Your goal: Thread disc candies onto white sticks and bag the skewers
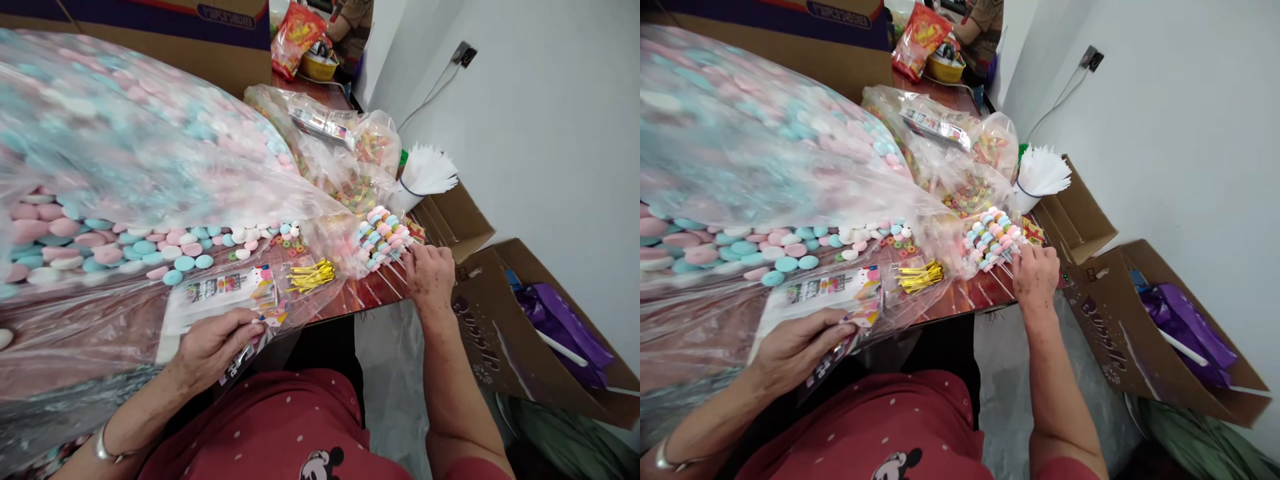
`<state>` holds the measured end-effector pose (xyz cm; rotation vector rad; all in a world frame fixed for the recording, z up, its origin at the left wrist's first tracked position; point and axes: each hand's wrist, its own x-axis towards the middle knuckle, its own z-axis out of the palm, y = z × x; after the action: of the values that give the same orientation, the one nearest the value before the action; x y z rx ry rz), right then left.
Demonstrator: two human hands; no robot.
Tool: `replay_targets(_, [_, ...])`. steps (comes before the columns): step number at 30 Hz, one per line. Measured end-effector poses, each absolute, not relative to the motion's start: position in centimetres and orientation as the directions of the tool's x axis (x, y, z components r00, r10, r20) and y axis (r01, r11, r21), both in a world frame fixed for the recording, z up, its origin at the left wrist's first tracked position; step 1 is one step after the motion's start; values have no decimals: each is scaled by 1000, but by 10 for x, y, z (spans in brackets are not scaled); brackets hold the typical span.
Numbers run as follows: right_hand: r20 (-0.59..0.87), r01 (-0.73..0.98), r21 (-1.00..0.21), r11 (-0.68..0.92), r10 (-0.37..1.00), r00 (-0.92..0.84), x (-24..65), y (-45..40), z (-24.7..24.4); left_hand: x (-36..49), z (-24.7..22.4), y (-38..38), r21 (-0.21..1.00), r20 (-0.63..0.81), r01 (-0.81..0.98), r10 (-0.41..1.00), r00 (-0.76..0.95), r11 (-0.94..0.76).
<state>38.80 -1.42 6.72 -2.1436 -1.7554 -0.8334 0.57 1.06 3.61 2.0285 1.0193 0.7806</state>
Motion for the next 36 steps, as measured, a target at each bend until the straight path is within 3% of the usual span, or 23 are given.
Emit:
replay_targets(3, [451,928,265,-264,884,123,395,-11,62,7,34,14,824,263,300,794,548,-480])
replay_targets(5, [466,914,299,-275,878,111,397,-11,62,6,33,16,831,276,280,794,542,-481])
replay_targets(7, [593,895,294,-336,798,105,400,-12,65,3,32,18,846,271,270,807,524,-459])
replay_targets(9, [759,918,174,-357,642,106,402,-14,69,-2,32,19,877,223,268,833,507,-398])
replay_targets(11, [834,984,32,-173,548,69,397,-18,76,-7,34,21,913,146,266,858,493,-309])
replay_targets(13, [853,992,-50,118,522,-19,382,-22,83,-10,37,22,939,96,245,868,487,-241])
replay_targets(15, [822,932,-74,354,551,-144,360,-25,90,-12,40,22,959,64,213,870,489,-190])
replay_targets(17, [757,875,-106,471,609,-236,336,-25,95,-12,44,22,977,-2,186,865,502,-106])
replay_targets(22, [654,810,-16,586,619,-435,306,-16,101,-9,46,18,974,-224,78,829,513,215])
replay_targets(25, [622,791,-4,612,621,-477,306,-12,101,-7,46,17,946,-274,0,797,538,325])
replay_targets(36, [556,750,41,660,609,-566,315,-12,100,-4,46,21,937,-309,17,800,514,350])
